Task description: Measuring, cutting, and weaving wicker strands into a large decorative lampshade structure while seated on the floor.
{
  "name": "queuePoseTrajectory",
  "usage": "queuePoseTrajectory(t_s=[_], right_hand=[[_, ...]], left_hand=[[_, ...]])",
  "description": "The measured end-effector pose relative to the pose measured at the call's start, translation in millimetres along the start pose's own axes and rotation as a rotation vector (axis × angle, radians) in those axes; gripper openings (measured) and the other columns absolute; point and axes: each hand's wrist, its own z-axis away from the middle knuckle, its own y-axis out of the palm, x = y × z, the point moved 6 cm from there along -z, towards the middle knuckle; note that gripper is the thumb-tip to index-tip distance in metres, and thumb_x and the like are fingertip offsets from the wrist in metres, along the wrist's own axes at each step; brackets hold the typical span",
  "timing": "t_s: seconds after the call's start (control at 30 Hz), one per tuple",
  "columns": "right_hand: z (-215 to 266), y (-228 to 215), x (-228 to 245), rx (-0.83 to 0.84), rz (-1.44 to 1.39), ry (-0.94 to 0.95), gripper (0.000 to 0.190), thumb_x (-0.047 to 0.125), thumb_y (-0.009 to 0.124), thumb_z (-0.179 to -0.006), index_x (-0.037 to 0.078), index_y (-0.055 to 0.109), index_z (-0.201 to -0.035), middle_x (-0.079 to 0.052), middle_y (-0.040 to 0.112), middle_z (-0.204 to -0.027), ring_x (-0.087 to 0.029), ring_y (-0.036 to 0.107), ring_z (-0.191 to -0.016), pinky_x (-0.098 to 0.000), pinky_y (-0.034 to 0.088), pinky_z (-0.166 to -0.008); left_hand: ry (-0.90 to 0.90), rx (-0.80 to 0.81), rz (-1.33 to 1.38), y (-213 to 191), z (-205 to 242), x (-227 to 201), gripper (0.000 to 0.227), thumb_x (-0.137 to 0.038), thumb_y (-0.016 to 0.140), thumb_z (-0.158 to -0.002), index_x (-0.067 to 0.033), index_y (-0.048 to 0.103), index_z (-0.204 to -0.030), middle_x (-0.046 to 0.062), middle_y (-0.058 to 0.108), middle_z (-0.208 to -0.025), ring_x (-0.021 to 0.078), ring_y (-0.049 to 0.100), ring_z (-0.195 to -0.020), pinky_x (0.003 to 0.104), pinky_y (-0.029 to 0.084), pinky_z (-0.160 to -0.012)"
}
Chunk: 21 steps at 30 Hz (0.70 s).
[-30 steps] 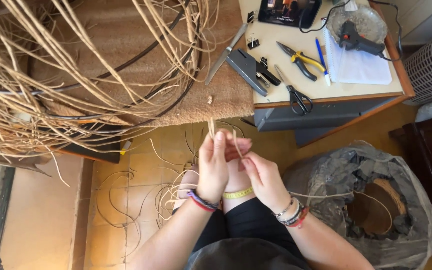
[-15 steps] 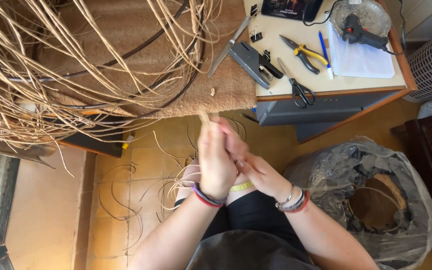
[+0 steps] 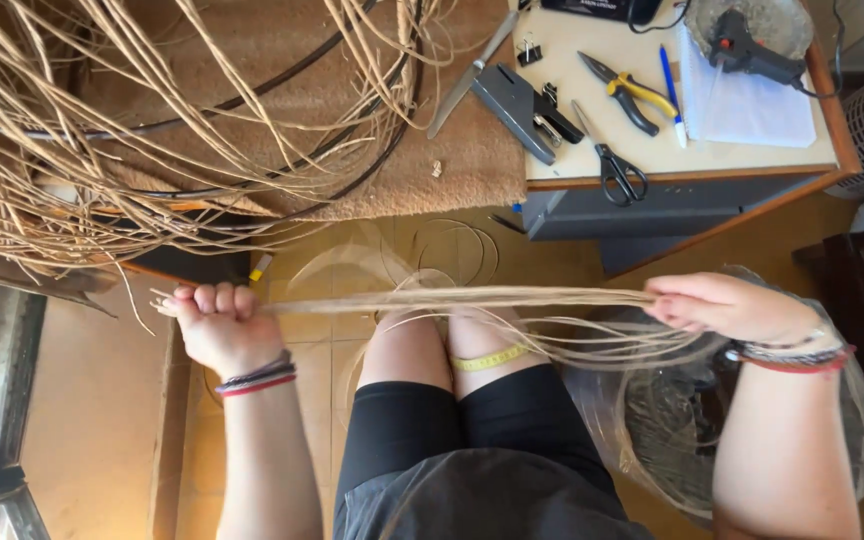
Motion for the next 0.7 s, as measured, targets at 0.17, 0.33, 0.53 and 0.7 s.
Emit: queuePoseTrajectory(t_s=[0.17,0.33,0.53,0.7], right_hand=[[-9.8,5.4,46.6,0.027,0.113,-0.071,0.048,0.019,0.062,-0.090,0.007,0.061,-0.137,-0.008,0.083,-0.119,-0.018,0.085,-0.096,-0.0264,0.068,-0.080],[-37.4,62.6,184.1,0.229,0.227,-0.355,0.024,0.026,0.052,-0.100,0.012,0.061,-0.083,0.000,0.072,-0.068,-0.014,0.066,-0.053,-0.0290,0.053,-0.051],[-41.8,78.7,244.5,0.128,0.385,-0.478,0.020,0.022,0.058,-0.093,0.007,0.066,-0.083,-0.006,0.078,-0.076,-0.023,0.072,-0.062,-0.0341,0.054,-0.060],[-23.0,37.2,174.6,0.147,0.294,-0.283,0.027,0.035,0.050,-0.099,0.015,0.066,-0.089,0.001,0.081,-0.074,-0.011,0.070,-0.052,-0.0259,0.054,-0.048]], left_hand=[[-0.167,0.038,-0.809,-32.3,15.8,1.0,0.031,-0.020,0.053,-0.100,-0.0153,0.060,-0.130,0.000,0.066,-0.121,0.0063,0.055,-0.086,0.022,0.051,-0.073],[0.957,0.776,-1.677,111.7,159.4,22.0,0.081,-0.023,0.079,-0.086,0.0014,0.035,-0.148,0.027,0.035,-0.154,0.0460,0.032,-0.149,0.057,0.025,-0.125],[0.525,1.643,-1.551,137.9,245.1,75.2,0.068,-0.034,0.069,-0.092,-0.0004,0.041,-0.144,0.014,0.067,-0.092,0.0296,0.069,-0.077,0.041,0.053,-0.067],[0.121,1.585,-2.022,116.9,170.6,52.0,0.030,-0.040,0.042,-0.100,-0.0226,0.059,-0.118,0.007,0.074,-0.100,0.0355,0.072,-0.079,0.051,0.056,-0.069]])
